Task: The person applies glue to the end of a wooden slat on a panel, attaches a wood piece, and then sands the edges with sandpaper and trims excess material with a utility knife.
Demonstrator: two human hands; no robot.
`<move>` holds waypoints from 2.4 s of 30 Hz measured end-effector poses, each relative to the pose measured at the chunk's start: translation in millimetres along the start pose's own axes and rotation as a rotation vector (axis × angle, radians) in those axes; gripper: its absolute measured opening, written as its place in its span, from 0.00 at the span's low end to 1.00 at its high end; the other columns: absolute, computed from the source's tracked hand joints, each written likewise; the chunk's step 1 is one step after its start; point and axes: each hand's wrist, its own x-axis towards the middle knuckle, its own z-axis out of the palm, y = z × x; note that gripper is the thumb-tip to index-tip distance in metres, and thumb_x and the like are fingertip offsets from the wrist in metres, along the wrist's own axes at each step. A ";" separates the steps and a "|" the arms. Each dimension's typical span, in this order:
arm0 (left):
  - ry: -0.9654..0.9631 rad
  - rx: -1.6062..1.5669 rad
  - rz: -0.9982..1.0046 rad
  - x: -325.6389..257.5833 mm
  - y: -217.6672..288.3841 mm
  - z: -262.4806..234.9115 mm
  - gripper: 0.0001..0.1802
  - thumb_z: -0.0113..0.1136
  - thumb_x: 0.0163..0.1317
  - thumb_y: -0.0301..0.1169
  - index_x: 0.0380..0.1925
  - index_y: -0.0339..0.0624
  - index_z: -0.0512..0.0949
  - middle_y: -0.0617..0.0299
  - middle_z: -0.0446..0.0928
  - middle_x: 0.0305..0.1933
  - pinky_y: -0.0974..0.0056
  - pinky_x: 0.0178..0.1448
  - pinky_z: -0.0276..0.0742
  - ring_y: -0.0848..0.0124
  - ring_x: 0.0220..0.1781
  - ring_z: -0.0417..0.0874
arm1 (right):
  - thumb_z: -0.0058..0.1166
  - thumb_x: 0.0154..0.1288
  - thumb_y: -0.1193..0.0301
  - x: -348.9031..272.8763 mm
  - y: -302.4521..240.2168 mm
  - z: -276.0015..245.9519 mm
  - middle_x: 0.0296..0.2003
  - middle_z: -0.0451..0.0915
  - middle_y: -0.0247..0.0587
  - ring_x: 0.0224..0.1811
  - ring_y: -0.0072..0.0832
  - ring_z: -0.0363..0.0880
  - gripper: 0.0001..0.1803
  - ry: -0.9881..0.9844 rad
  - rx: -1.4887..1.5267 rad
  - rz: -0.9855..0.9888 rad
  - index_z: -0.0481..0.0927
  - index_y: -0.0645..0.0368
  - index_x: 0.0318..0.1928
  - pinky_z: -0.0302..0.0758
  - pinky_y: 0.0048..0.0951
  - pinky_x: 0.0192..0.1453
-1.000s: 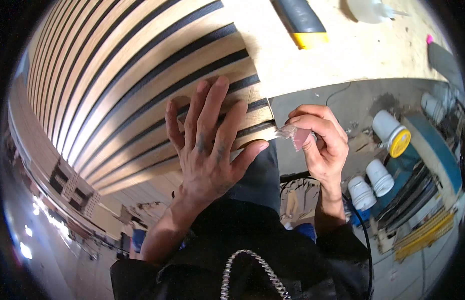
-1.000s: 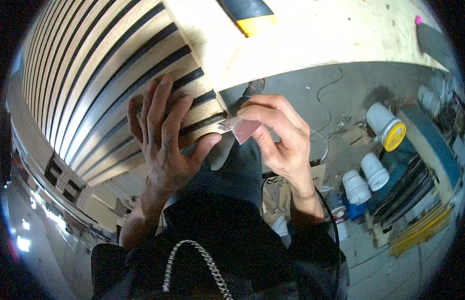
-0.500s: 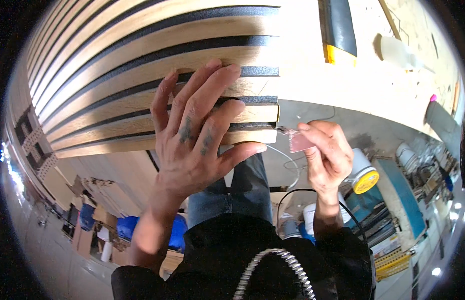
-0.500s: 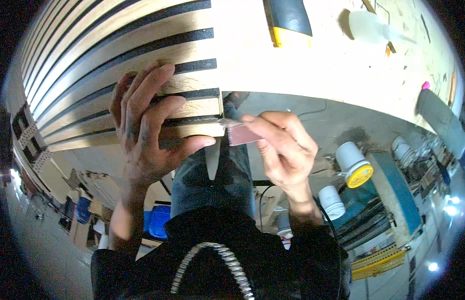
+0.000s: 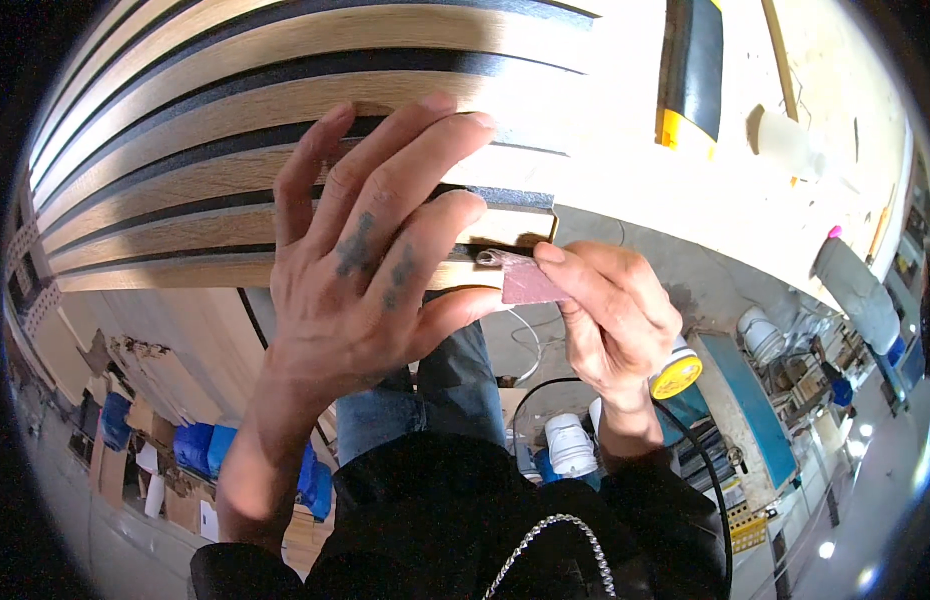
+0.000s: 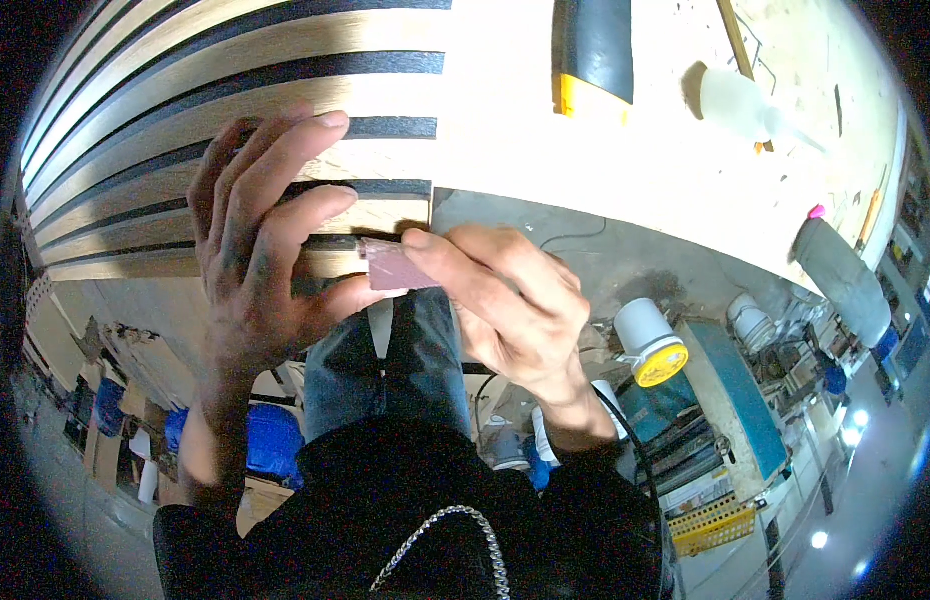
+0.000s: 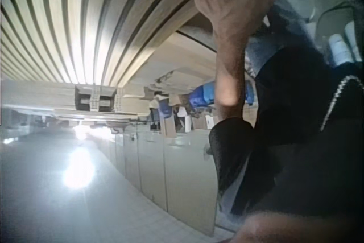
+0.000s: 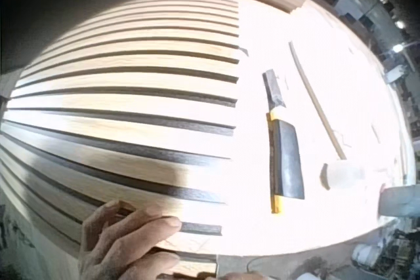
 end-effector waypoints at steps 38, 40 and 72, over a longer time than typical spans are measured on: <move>-0.062 0.065 0.002 -0.1 -0.8 -6.9 0.34 0.69 0.52 0.58 0.50 0.48 0.72 0.53 0.72 0.66 0.43 0.73 0.61 0.52 0.70 0.70 | 0.63 0.53 0.84 -11.9 9.4 11.2 0.40 0.83 0.48 0.37 0.41 0.86 0.10 0.194 0.203 -0.065 0.84 0.68 0.38 0.86 0.31 0.35; -0.062 0.079 0.006 2.4 0.4 -8.8 0.35 0.70 0.51 0.57 0.50 0.48 0.72 0.53 0.72 0.66 0.43 0.73 0.61 0.52 0.70 0.70 | 0.64 0.53 0.83 -19.8 12.5 13.8 0.40 0.83 0.47 0.38 0.41 0.86 0.11 0.278 0.202 -0.100 0.85 0.64 0.39 0.86 0.29 0.34; -0.059 0.062 0.041 6.2 1.6 -4.9 0.31 0.62 0.58 0.60 0.50 0.48 0.71 0.54 0.74 0.63 0.43 0.72 0.62 0.51 0.69 0.71 | 0.58 0.62 0.74 -33.3 18.7 14.7 0.38 0.84 0.47 0.39 0.41 0.85 0.10 0.290 0.180 -0.032 0.85 0.65 0.42 0.85 0.34 0.38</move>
